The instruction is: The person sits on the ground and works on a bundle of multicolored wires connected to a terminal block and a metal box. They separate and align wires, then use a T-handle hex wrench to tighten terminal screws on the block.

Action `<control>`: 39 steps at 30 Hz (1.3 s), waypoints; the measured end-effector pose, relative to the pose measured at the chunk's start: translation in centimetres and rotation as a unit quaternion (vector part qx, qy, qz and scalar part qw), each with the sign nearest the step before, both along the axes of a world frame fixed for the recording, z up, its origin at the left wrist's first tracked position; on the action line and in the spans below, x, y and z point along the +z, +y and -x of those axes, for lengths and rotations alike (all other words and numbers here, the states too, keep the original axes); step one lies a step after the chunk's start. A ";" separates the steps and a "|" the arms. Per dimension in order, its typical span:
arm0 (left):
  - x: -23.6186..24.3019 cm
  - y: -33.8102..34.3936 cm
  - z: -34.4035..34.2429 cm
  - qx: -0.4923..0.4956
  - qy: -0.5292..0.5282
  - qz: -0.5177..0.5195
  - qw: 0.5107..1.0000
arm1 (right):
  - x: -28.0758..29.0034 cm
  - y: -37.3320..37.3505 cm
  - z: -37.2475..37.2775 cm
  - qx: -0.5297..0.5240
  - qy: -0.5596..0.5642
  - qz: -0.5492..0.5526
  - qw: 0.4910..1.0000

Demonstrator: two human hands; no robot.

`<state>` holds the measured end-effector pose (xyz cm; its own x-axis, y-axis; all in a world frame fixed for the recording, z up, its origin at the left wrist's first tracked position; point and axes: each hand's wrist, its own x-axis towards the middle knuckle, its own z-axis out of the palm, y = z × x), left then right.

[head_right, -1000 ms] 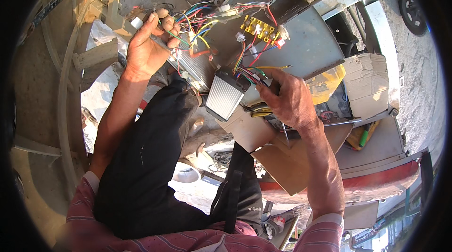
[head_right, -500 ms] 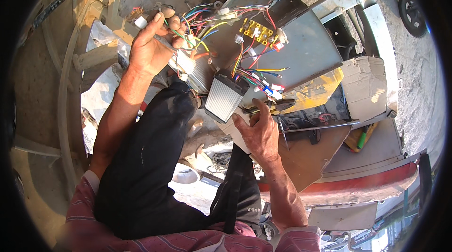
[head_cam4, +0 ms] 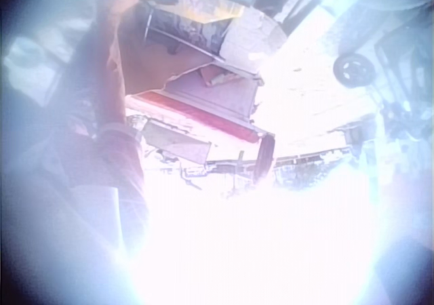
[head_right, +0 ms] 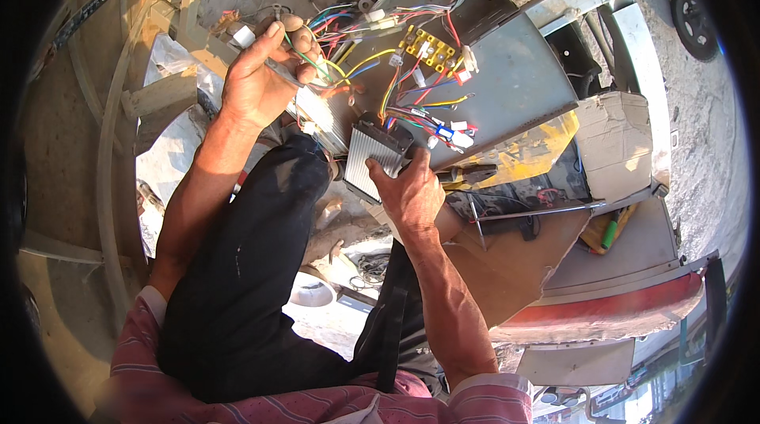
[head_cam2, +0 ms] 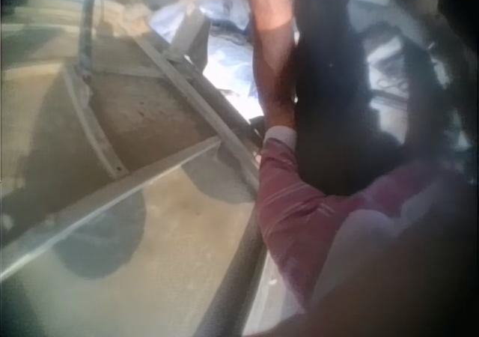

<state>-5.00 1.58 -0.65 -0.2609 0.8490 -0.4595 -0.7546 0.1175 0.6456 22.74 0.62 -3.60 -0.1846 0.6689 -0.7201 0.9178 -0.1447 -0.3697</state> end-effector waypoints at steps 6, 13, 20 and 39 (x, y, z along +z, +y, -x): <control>-0.1 0.0 0.1 -0.020 0.007 -0.004 1.000 | -0.8 -0.3 -0.8 -0.051 0.070 -0.013 0.996; -0.2 -0.4 0.1 -0.030 -0.017 -0.005 0.999 | 0.1 1.1 -2.7 -0.083 0.127 0.043 0.988; -0.4 0.6 -1.6 -0.076 0.016 -0.069 0.995 | 5.2 6.2 -8.2 -0.125 0.226 0.190 0.947; -3.6 7.3 -8.4 -0.221 0.040 0.026 0.974 | 13.7 26.1 -10.0 0.333 -0.036 0.100 0.937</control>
